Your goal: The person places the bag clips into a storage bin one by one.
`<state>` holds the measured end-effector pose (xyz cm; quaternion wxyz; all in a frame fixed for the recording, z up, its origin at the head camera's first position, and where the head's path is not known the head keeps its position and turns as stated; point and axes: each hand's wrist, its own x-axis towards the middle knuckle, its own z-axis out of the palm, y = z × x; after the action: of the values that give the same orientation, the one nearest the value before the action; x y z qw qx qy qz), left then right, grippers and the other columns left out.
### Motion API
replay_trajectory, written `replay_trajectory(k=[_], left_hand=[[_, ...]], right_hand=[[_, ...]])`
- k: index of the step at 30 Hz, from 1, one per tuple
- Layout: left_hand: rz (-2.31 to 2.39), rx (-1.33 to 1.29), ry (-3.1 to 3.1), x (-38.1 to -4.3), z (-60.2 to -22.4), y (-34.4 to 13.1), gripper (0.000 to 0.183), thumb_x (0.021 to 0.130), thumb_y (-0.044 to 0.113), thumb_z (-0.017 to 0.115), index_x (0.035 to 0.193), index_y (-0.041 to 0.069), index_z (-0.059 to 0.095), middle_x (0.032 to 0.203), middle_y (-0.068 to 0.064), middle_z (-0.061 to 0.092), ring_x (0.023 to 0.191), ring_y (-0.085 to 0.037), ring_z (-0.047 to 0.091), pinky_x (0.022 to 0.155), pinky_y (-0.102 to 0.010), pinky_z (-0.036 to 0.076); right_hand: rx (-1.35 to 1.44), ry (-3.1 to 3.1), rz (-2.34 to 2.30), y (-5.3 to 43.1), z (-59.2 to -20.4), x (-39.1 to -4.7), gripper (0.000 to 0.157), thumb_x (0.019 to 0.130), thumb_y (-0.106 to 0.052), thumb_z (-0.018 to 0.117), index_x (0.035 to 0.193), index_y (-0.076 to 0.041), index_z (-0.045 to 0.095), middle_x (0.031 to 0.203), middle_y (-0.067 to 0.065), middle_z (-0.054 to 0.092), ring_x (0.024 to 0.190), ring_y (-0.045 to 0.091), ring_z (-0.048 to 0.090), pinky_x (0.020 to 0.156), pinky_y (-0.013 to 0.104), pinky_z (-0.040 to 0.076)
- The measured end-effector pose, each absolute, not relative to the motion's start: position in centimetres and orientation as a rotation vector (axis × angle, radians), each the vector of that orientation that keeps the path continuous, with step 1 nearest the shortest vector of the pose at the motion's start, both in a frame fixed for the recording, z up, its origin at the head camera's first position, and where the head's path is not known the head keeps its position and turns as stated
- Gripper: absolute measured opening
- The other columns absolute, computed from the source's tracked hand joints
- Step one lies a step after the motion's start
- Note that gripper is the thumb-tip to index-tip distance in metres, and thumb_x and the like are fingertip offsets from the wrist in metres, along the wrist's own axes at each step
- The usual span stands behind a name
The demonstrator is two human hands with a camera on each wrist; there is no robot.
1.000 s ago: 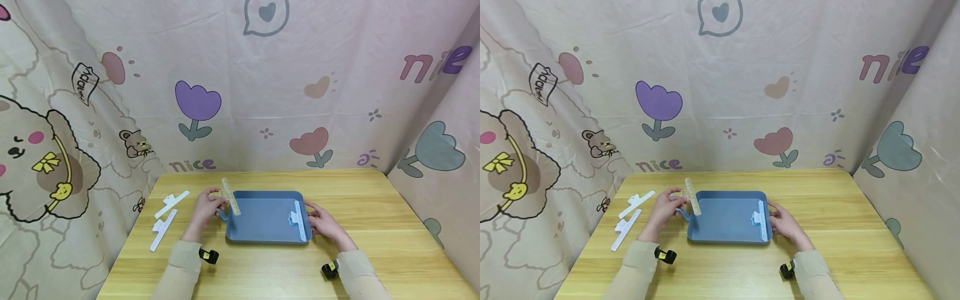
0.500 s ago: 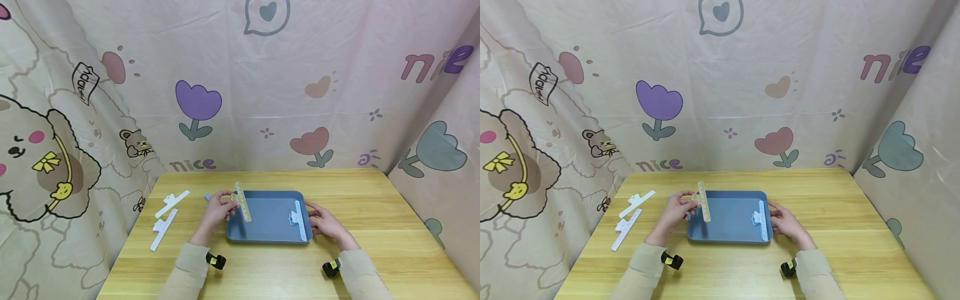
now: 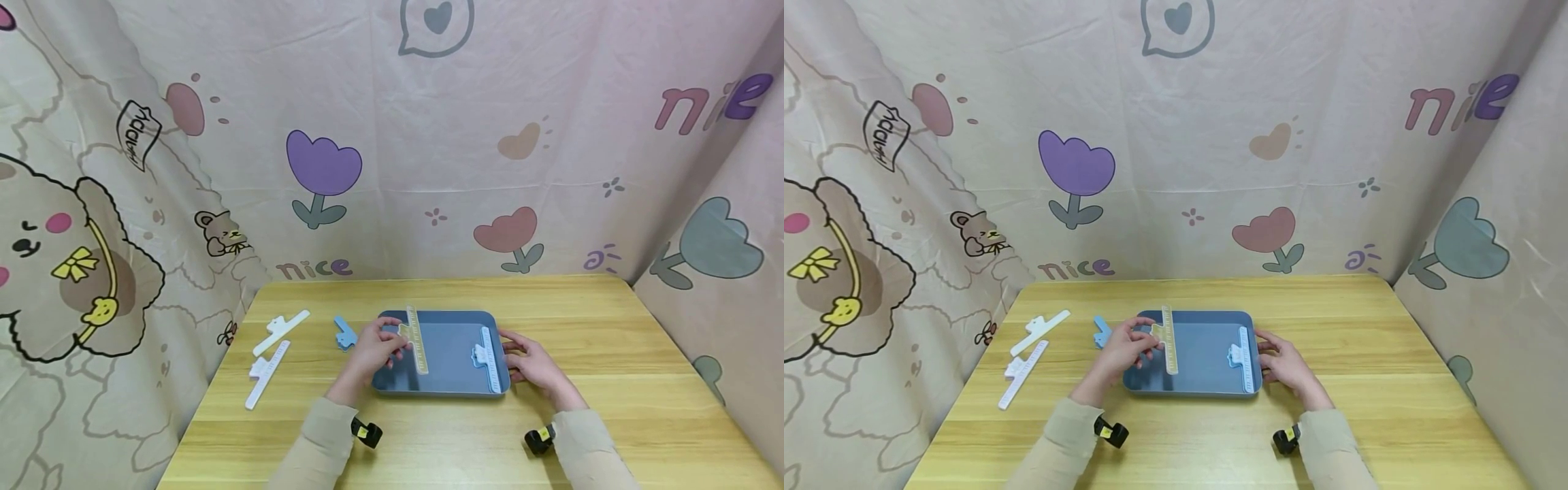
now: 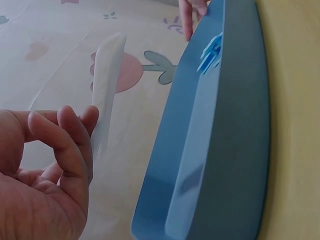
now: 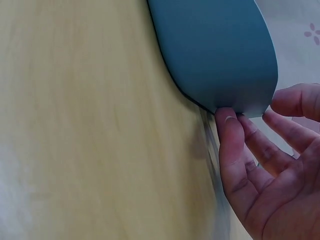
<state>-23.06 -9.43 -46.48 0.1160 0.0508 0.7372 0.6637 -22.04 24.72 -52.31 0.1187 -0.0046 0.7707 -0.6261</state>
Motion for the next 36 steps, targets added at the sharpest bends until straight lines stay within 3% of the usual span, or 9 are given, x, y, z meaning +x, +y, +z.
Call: replay_trajectory(k=[15, 20, 36], left_hand=[[1.901, 0.188, 2.078, -23.3, -47.6, -5.6, 0.044, 0.094, 0.006, 0.064, 0.133, -0.005, 0.047, 0.089, -0.02, 0.071, 0.057, -0.016, 0.058, 0.044, -0.023, 0.041], [1.892, 0.163, 2.08, -23.7, -48.1, -4.4, 0.043, 0.093, 0.005, 0.064, 0.133, -0.004, 0.048, 0.086, -0.018, 0.071, 0.058, -0.019, 0.058, 0.044, -0.025, 0.042], [1.81, 0.118, 2.075, -24.5, -49.5, -1.6, 0.038, 0.093, 0.0, 0.061, 0.129, 0.001, 0.048, 0.082, -0.011, 0.068, 0.053, -0.014, 0.055, 0.042, -0.022, 0.041]], right_hand=[[0.055, 2.104, -1.957, 24.9, -52.7, -22.0, 0.063, 0.093, 0.003, 0.055, 0.152, -0.002, 0.031, 0.136, 0.03, 0.042, 0.088, 0.023, 0.063, 0.065, 0.036, 0.057], [0.069, 2.075, -1.98, 24.9, -52.6, -22.0, 0.064, 0.093, 0.004, 0.054, 0.152, -0.002, 0.03, 0.137, 0.03, 0.042, 0.089, 0.023, 0.063, 0.067, 0.036, 0.057], [0.093, 2.067, -1.989, 24.8, -52.6, -21.7, 0.063, 0.094, 0.002, 0.056, 0.152, -0.004, 0.033, 0.139, 0.029, 0.042, 0.091, 0.027, 0.066, 0.066, 0.034, 0.057]])
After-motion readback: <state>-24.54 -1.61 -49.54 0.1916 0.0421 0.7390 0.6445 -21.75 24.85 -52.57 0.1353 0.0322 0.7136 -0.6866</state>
